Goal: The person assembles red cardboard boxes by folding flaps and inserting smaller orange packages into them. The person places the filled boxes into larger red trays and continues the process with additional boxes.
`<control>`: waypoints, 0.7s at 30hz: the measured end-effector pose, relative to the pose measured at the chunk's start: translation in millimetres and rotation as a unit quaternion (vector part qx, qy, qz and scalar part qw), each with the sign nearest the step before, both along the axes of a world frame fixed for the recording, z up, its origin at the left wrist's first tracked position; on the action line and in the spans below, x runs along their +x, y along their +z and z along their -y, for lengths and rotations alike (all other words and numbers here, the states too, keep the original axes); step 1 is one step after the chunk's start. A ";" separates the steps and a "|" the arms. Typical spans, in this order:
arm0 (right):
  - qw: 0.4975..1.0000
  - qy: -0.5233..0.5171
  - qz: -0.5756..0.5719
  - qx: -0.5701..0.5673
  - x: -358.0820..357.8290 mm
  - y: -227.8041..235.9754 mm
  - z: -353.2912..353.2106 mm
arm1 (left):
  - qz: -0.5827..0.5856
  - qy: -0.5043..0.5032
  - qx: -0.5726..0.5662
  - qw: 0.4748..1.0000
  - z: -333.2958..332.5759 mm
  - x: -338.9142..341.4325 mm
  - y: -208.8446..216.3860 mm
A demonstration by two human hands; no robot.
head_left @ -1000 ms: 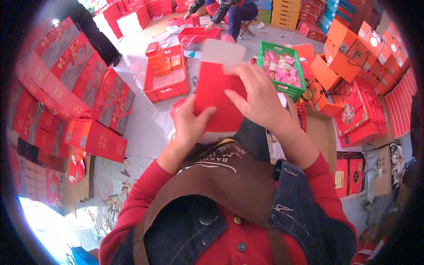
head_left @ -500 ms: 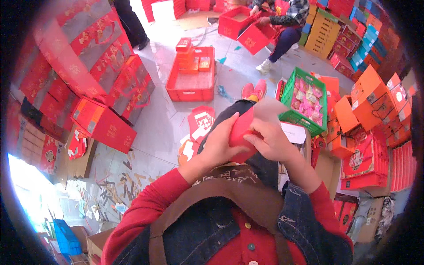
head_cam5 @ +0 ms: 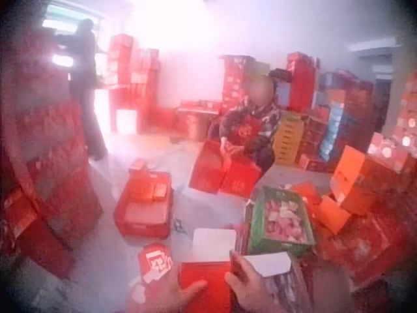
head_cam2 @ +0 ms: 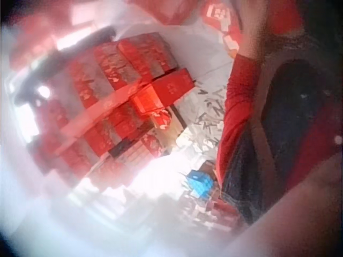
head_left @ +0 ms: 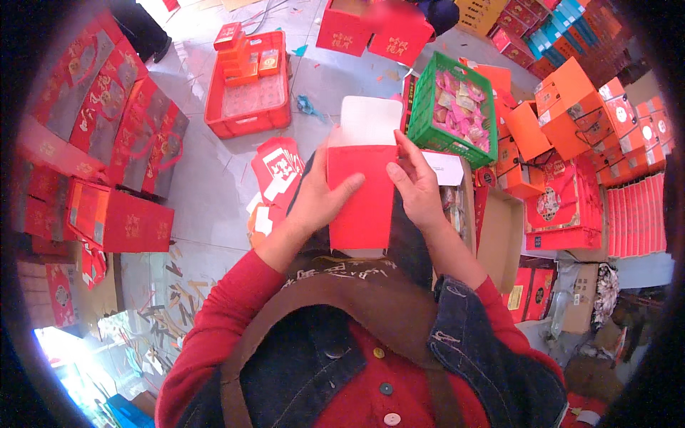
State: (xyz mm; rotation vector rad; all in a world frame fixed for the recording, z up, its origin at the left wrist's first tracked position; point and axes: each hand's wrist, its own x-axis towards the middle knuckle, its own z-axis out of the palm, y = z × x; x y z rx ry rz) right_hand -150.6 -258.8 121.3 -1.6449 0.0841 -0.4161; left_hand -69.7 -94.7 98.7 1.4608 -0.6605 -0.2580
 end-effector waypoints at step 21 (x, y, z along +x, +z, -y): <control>0.975 0.021 -0.221 -0.011 5.5 -68.2 -0.1 | -0.150 0.061 0.190 0.968 1.3 25.5 -100.8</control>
